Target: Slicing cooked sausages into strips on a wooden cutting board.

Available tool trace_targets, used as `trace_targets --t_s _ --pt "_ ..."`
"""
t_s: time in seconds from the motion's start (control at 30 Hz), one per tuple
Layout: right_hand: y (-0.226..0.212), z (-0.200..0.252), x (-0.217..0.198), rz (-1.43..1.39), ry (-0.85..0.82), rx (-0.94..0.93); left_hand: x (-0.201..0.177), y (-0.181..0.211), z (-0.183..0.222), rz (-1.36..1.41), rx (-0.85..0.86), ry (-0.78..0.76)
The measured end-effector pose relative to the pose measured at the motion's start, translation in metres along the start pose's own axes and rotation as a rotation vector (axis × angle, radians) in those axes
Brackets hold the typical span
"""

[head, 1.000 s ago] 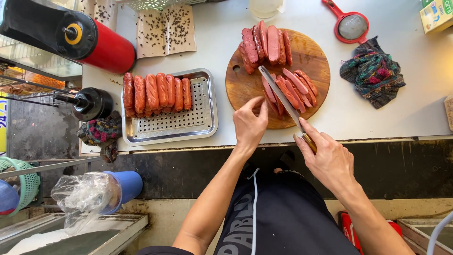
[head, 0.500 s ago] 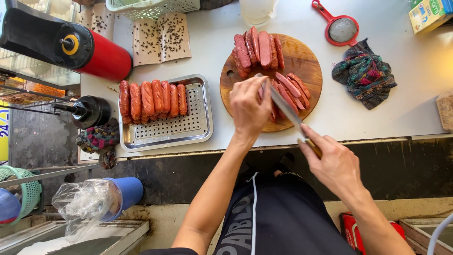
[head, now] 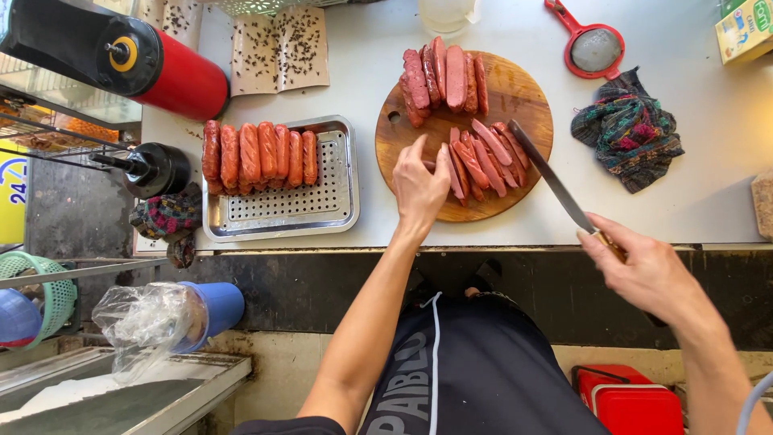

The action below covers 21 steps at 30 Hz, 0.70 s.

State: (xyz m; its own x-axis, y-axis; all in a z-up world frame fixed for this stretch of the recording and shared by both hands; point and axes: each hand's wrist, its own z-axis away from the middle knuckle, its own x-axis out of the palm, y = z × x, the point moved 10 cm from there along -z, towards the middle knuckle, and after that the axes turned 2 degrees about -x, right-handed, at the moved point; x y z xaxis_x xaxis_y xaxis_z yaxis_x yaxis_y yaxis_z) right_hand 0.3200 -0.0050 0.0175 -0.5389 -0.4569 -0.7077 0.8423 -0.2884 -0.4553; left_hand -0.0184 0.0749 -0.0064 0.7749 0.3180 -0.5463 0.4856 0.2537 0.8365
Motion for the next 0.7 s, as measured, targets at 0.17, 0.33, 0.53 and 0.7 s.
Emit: trace_targets --t_s 0.17,0.33,0.53,0.7 --pt "0.111 -0.057 0.008 -0.55 -0.347 0.129 0.004 0.011 0.035 -0.067 -0.114 0.001" --pt "0.136 -0.098 -0.003 -0.561 -0.45 0.22 0.043 0.023 0.025 -0.225 -0.119 -0.01" --pt "0.085 -0.112 0.0 -0.555 -0.664 0.12 0.059 0.063 0.015 -0.421 -0.23 -0.026" --pt "0.067 -0.106 0.009 -0.619 -0.72 0.192 0.071 0.07 0.02 -0.499 -0.155 0.026"
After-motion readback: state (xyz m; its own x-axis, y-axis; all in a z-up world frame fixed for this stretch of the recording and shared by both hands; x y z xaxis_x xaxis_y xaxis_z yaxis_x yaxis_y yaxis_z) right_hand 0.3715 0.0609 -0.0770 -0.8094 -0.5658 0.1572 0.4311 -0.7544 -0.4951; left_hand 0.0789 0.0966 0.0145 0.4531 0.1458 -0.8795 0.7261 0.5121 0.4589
